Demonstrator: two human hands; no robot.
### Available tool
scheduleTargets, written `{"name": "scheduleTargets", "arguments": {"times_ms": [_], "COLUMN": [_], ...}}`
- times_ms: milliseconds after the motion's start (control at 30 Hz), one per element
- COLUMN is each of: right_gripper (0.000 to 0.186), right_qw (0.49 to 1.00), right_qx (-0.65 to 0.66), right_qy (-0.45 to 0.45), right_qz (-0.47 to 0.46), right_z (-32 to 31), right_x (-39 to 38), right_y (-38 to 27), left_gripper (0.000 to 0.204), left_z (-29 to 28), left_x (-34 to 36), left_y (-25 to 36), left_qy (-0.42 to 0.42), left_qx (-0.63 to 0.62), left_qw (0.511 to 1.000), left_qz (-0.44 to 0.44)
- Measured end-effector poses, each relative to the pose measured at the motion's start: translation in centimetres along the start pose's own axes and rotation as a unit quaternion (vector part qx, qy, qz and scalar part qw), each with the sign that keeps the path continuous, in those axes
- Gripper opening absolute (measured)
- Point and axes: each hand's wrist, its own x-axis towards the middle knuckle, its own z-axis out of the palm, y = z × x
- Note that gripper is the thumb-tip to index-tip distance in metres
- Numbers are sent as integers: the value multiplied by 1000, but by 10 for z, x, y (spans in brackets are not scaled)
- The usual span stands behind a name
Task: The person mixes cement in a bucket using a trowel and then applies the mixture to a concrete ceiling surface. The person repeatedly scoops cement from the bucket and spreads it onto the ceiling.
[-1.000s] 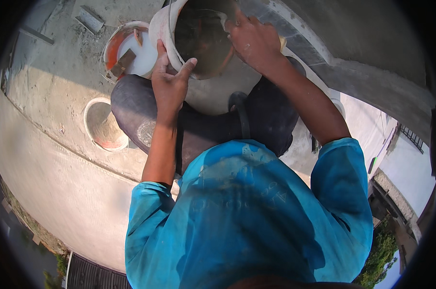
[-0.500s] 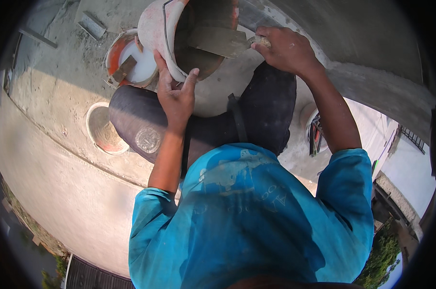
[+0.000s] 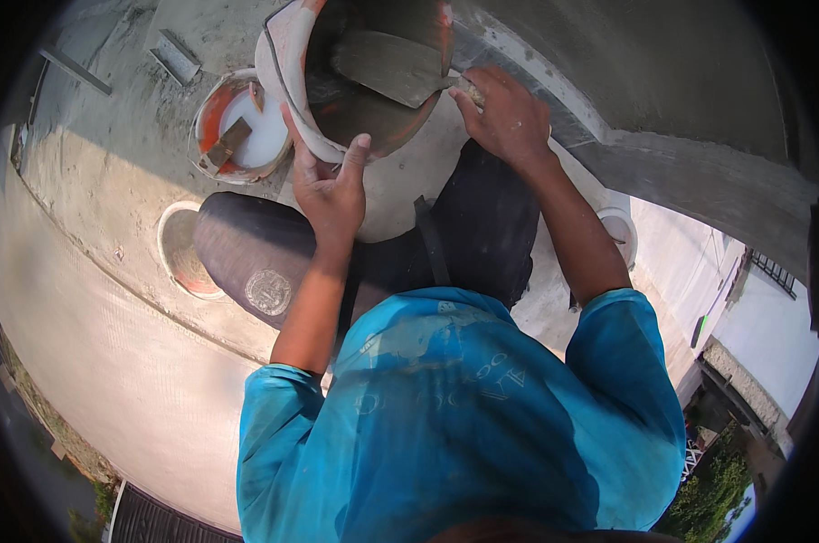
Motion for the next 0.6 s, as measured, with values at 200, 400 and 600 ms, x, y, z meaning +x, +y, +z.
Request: {"name": "scheduleTargets", "arguments": {"times_ms": [200, 400, 600], "right_gripper": [34, 29, 28], "right_qw": [999, 952, 915], "right_qx": [9, 220, 326], "right_qy": [-32, -201, -186], "right_qz": [5, -65, 149], "right_z": [0, -38, -16], "right_x": [13, 55, 129], "right_y": [16, 52, 120], "left_gripper": [35, 34, 35], "left_z": [10, -2, -11], "left_x": [28, 20, 13], "left_y": [-19, -42, -40], "left_qy": [108, 190, 169], "left_qx": [-109, -92, -59], "left_qw": [983, 965, 970], "left_qz": [-103, -156, -164]}}
